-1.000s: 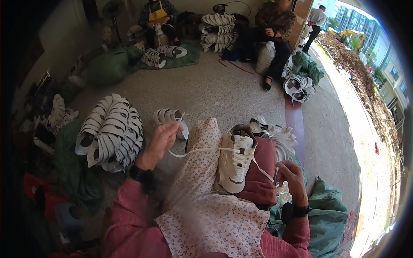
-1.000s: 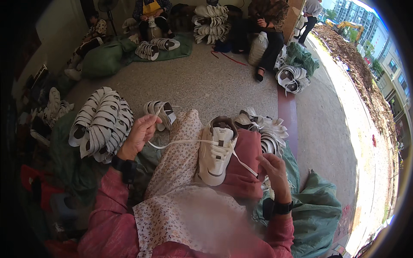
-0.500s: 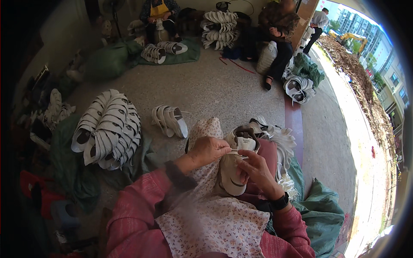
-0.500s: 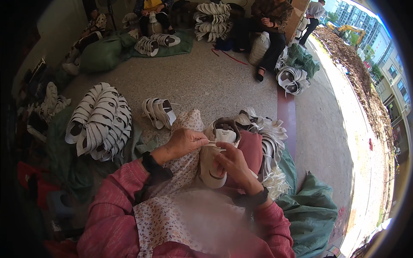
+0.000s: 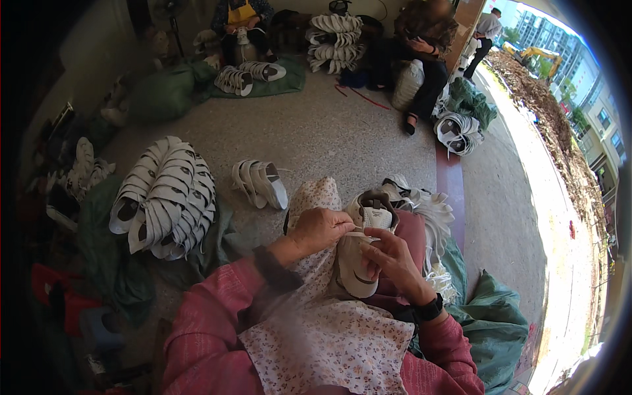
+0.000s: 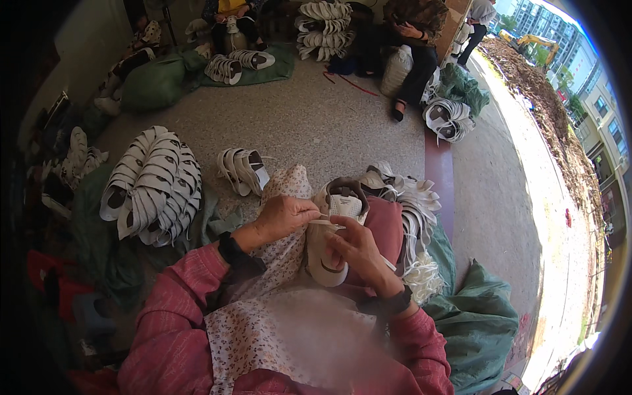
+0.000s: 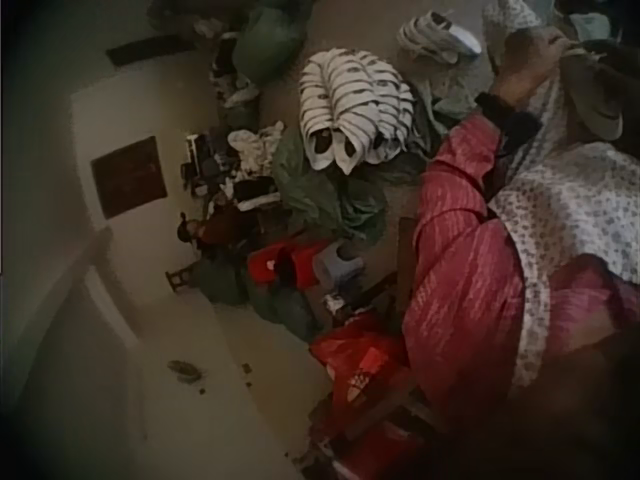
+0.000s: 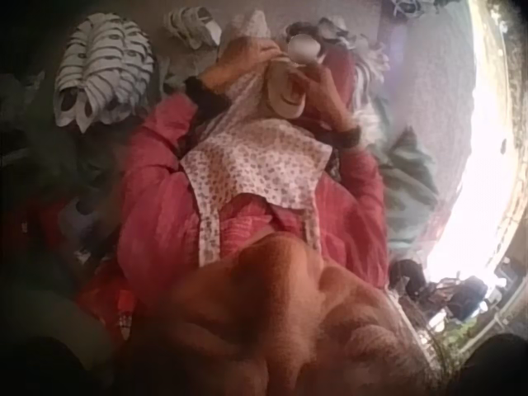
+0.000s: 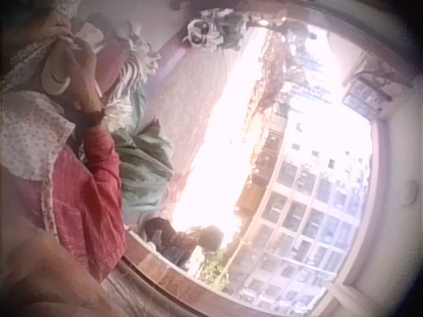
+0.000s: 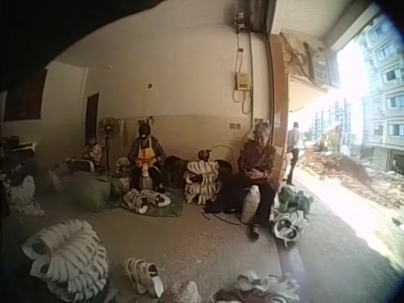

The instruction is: Lacing shoelaces on white sneakers while sitting in a manufacturing environment.

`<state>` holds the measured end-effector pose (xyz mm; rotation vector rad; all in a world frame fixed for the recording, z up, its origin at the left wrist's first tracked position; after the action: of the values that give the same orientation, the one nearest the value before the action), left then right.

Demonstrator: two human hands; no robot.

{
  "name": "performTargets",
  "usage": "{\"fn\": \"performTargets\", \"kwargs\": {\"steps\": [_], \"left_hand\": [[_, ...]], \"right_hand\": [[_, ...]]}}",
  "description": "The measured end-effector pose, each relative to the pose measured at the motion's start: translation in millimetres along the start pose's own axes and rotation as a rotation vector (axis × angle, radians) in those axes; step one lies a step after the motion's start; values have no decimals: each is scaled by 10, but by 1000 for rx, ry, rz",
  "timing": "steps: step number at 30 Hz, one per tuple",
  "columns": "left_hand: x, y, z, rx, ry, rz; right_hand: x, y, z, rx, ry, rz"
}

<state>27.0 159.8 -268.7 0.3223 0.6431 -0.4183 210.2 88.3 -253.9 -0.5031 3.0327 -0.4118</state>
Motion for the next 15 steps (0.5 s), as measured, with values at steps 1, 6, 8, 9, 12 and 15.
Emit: {"fn": "performTargets", "kwargs": {"steps": [1, 6, 8, 9, 12, 15], "left_hand": [[11, -3, 5, 1, 0, 0], [58, 37, 32, 74, 26, 23], [67, 47, 34, 87, -9, 15], [68, 51, 37, 98, -42, 9], [62, 59, 12, 70, -84, -16], [109, 104, 13, 117, -53, -2]], "right_hand": [[-1, -1, 0, 3, -3, -1], [-1, 4, 8, -3, 4, 5], [3, 0, -7, -14, 3, 4], [14, -4, -28, -13, 13, -2], [20, -3, -30, -11, 26, -3], [20, 18, -19, -15, 27, 7]]}}
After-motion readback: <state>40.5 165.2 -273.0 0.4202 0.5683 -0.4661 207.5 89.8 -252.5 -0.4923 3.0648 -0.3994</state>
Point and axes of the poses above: each hand's wrist, its own y-axis towards the middle knuckle, its own x-axis out of the palm, z = x × y, the point moved 4 cm from there along y, towards the middle knuckle
